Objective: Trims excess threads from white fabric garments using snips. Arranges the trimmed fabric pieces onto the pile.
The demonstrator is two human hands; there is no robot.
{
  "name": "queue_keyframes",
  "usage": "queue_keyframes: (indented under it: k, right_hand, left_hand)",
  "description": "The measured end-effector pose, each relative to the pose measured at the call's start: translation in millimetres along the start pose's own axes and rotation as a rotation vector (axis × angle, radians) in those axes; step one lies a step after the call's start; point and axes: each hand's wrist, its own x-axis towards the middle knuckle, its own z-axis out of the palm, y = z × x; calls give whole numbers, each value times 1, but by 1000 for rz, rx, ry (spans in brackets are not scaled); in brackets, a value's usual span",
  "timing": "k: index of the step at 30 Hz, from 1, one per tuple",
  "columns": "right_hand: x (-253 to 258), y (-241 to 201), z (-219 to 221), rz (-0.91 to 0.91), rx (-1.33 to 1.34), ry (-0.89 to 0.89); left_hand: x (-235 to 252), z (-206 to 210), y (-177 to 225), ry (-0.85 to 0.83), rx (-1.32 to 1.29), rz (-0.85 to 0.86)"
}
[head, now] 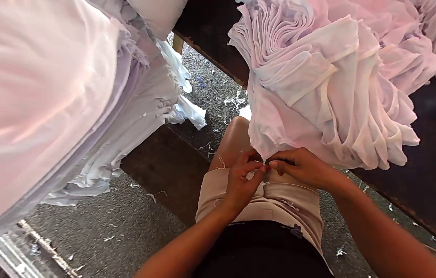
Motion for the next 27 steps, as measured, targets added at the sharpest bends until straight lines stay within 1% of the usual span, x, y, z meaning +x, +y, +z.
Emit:
queue_keyframes:
  k: [4, 8, 12, 14, 15, 17, 18, 19, 20, 21, 22, 23, 25, 27]
  right_hand:
    - [5, -1, 1, -11, 15, 36]
    - [7, 3, 0, -9, 68, 71]
    - [7, 12, -6, -6, 242, -20]
    - [6, 16, -10, -67, 202, -41]
    - [6, 16, -13, -134, 114, 10]
    - [5, 10, -23, -268, -98, 257]
    - [6, 6, -32, -303, -181, 380]
    - [8, 3, -40, -317, -239, 483]
    - [10, -1, -48, -303, -285, 537]
    - [11, -4, -55, -274, -295, 557]
    - [13, -5, -59, -241, -276, 563]
    - [15, -5, -61, -220, -249, 563]
    - [18, -5, -60, -194, -226, 554]
    - [18, -4, -59, -191, -236, 551]
  left_hand:
    - [4, 1, 0, -25, -14, 35]
    - [9, 1, -4, -99, -36, 88]
    - [16, -8, -8, -210, -195, 82]
    - [23, -14, -9, -226, -222, 133]
    - [26, -17, -8, -201, -204, 151]
    - [33, -22, -2, -89, -97, 123]
    - [38, -21, 2, -12, -28, 50]
    - [45, -20, 4, 57, 48, -58]
    - [53, -18, 4, 95, 105, -173]
    - [62, -17, 2, 103, 139, -262]
    - [70, -15, -3, 94, 151, -311]
    - [75, -11, -7, 81, 152, -318]
    - [82, -1, -9, 70, 202, -256]
    - [84, 7, -7, 80, 330, -148]
